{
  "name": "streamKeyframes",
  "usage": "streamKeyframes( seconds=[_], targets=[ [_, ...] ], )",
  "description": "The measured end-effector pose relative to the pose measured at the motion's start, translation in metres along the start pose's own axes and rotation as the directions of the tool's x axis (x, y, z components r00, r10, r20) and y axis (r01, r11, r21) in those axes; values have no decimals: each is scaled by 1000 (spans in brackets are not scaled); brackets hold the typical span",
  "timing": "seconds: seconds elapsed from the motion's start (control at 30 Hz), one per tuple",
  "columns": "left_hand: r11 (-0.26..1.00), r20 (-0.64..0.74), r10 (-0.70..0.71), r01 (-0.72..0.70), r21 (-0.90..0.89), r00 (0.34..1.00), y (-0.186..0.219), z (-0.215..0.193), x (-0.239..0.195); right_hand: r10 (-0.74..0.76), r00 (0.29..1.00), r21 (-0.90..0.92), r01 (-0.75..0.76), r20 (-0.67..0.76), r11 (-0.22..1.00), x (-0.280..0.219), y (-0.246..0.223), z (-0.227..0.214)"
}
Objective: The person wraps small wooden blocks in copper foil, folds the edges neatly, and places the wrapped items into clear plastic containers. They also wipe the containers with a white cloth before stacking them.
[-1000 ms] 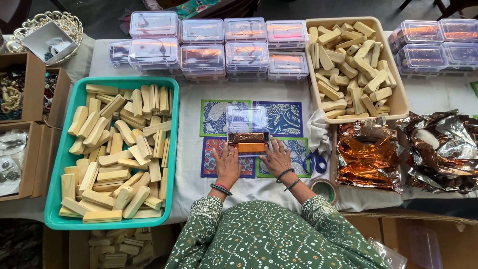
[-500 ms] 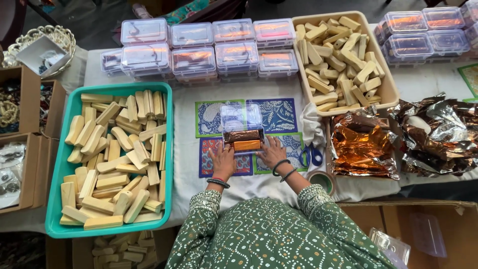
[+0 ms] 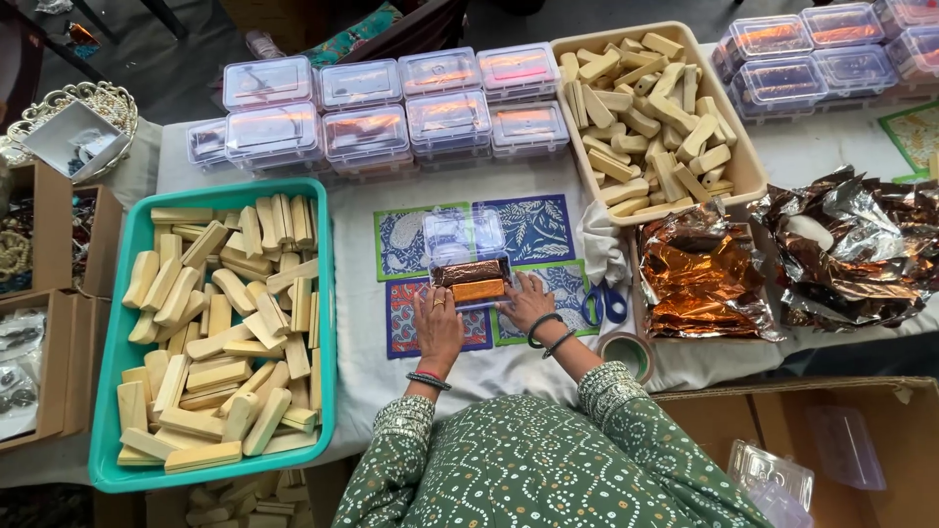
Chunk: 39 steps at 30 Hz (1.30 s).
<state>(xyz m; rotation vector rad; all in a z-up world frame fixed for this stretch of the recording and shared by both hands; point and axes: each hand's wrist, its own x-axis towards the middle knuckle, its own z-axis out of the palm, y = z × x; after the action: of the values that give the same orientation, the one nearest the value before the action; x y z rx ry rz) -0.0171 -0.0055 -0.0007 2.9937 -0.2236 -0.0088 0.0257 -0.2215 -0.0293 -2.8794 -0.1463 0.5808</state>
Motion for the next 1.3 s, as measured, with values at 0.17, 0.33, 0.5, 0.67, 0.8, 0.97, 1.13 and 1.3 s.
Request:
streamKeyframes(
  seconds=[0.17,0.33,0.5,0.67,0.8,0.97,1.13,1.3],
  targets=[
    [1000,-30,1,-2,-25,1000,-2,17,8,-2,999,39,3,-36,999,-1,-1,3],
    [998,172,-30,21,53,985,1,5,19,-2,999,54,4,-45,999,-3,0,6],
    [995,200,-3,-17,96,980,-4,15,21,-44,990,27,48,-133,998,-7,-4,13],
    [998,141,2,-10,55,990,-4,-1,12,-48,980,55,60,-193,997,-11,-4,14],
    [997,10,-39,39,-67,999,-5,-11,3,-35,974,44,46,-225,998,-13,-4,17],
    [990,18,-102,103,-95,995,-11,4,9,-55,957,110,90,-284,990,-22,-2,11],
    [990,-11,-105,104,-93,994,-11,20,15,-93,913,139,160,-397,977,-30,0,4],
    [987,12,-156,156,-33,988,-13,34,20,-92,925,92,135,-369,986,-26,-2,2]
  ],
)
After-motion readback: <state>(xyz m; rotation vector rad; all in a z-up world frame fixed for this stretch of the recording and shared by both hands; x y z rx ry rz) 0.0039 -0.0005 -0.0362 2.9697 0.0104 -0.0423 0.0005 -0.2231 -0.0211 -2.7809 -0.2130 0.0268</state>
